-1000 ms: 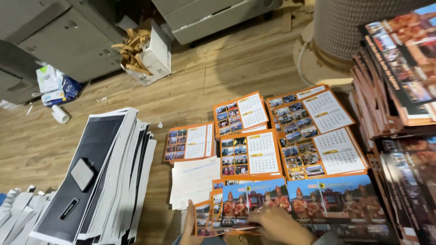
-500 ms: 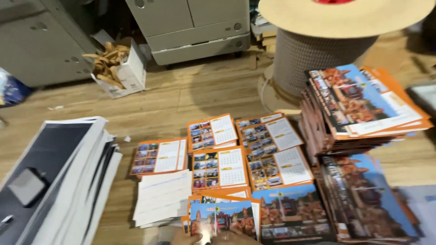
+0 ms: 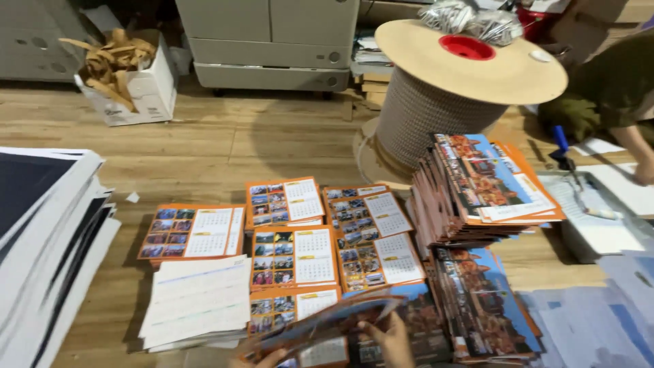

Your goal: The person sits on the floor and repeatedly picks up folded calendar sheets, aligns them, and staples them using a handheld stapler. They then place the stapled calendars into a growing stack. A second person is visible in the background working at a table.

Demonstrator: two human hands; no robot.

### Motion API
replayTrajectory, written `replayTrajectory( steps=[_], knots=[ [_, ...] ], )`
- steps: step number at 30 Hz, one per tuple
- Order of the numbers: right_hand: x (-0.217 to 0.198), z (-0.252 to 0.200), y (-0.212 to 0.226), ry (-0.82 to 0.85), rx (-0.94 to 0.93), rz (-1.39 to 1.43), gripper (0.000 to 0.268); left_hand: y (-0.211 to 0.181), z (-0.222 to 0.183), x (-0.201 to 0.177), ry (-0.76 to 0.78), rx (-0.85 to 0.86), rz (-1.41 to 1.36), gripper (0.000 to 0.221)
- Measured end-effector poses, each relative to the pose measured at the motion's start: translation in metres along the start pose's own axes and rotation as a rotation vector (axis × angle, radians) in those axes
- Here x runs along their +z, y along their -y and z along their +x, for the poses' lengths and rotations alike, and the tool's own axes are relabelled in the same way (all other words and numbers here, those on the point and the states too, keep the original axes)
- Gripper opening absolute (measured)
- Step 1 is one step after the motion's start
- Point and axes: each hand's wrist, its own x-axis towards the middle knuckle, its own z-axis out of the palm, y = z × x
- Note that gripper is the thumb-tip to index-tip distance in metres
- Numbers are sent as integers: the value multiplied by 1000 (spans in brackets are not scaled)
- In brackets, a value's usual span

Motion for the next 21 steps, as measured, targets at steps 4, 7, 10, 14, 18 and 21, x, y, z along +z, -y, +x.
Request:
replayTrajectory(
  steps=[4, 7, 10, 14, 18, 21],
  knots=[
    [28, -24, 39, -48, -33, 131, 26, -7, 13, -10, -37, -126, 213, 63],
    [42, -43, 75, 139, -168, 74, 12, -32, -5, -17, 195, 230, 8, 25],
    [48, -43, 73, 111, -43, 63, 23, -40, -7, -21, 218, 370, -111, 87],
    [59, -46, 76, 58, -94, -34, 49, -44, -9, -21, 222, 469, 26, 99],
    [56, -37, 34, 163, -313, -220, 71, -24, -5, 0, 346, 526, 143, 79],
    [57, -32, 31, 117, -448, -292, 36, -10, -4, 8, 268, 640, 49, 60]
  ],
)
